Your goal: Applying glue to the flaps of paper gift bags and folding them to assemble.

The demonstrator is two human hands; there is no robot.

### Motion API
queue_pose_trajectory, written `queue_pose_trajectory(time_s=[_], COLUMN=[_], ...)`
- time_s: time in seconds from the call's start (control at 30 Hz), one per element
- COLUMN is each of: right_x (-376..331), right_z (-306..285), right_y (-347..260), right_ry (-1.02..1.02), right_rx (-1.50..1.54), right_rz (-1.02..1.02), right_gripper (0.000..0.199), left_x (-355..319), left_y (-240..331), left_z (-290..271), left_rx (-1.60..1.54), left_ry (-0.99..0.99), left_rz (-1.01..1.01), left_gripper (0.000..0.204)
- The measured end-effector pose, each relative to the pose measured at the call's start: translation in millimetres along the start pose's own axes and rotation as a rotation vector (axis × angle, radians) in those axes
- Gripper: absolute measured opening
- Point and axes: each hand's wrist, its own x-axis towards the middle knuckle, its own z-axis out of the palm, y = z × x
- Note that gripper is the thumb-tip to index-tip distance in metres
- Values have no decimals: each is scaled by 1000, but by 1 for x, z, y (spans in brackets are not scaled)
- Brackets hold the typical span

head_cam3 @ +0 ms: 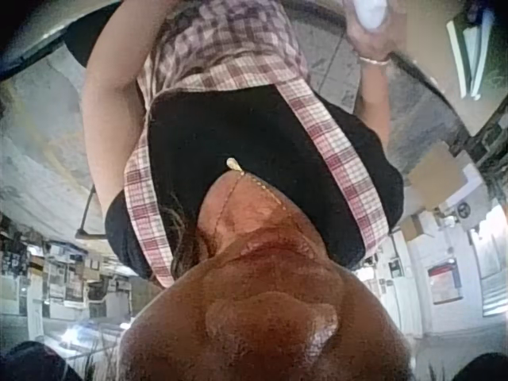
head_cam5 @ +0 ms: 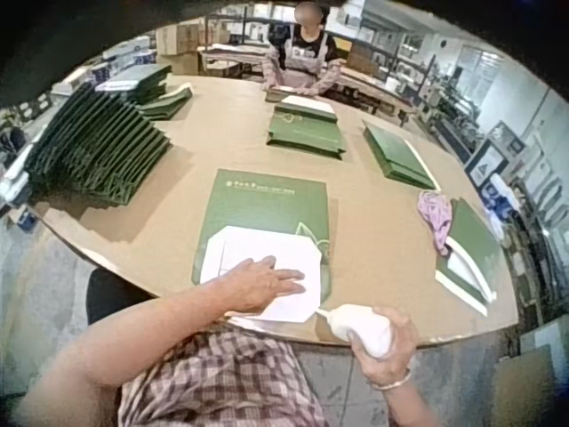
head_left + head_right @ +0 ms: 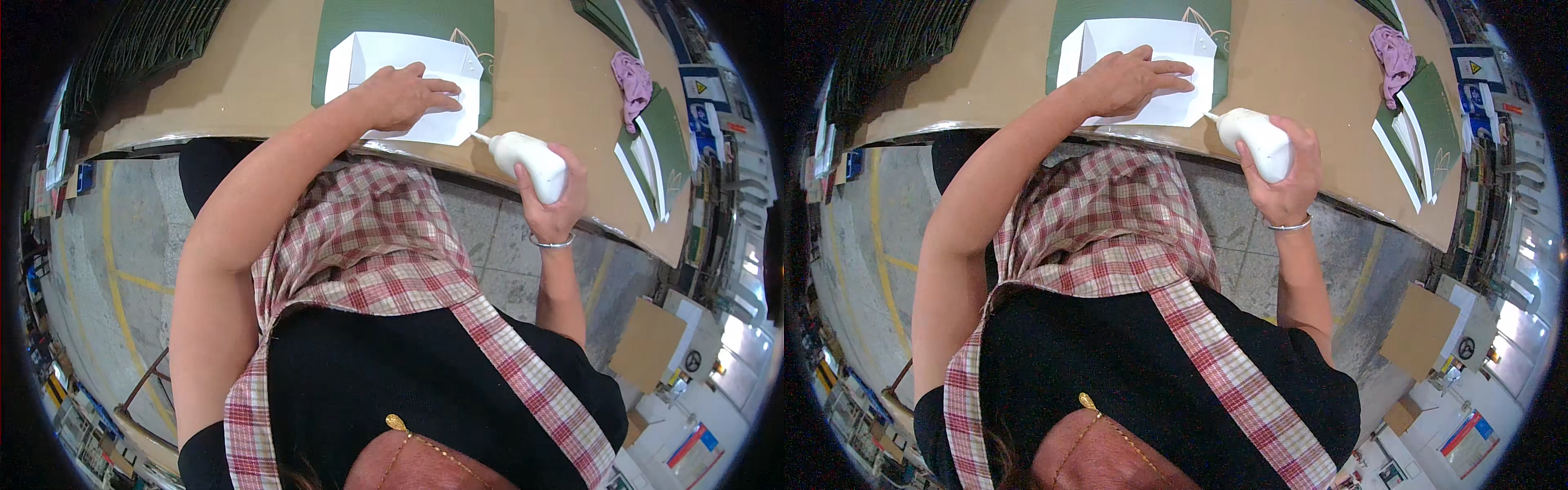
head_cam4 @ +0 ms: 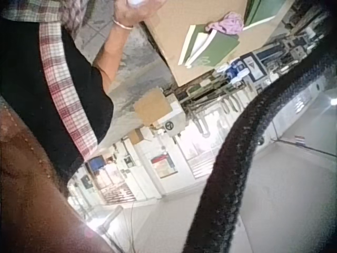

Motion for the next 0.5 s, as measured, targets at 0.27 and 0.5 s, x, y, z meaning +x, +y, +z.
queue_pose_trajectory(time_s=[0.27, 0.5], right_x=[-4, -3], right_z=[3, 9], right_y=[-5, -13], right_ry=[-3, -12], right_rx=[36, 140], right_rz=[-18, -36], right_gripper=[52, 52], left_x=[1, 6], left_y=[-4, -9], left_z=[-3, -7], left_rx=[-15, -83], left_ry=[-12, -87], left_rz=[6, 33], left_gripper=[48, 50])
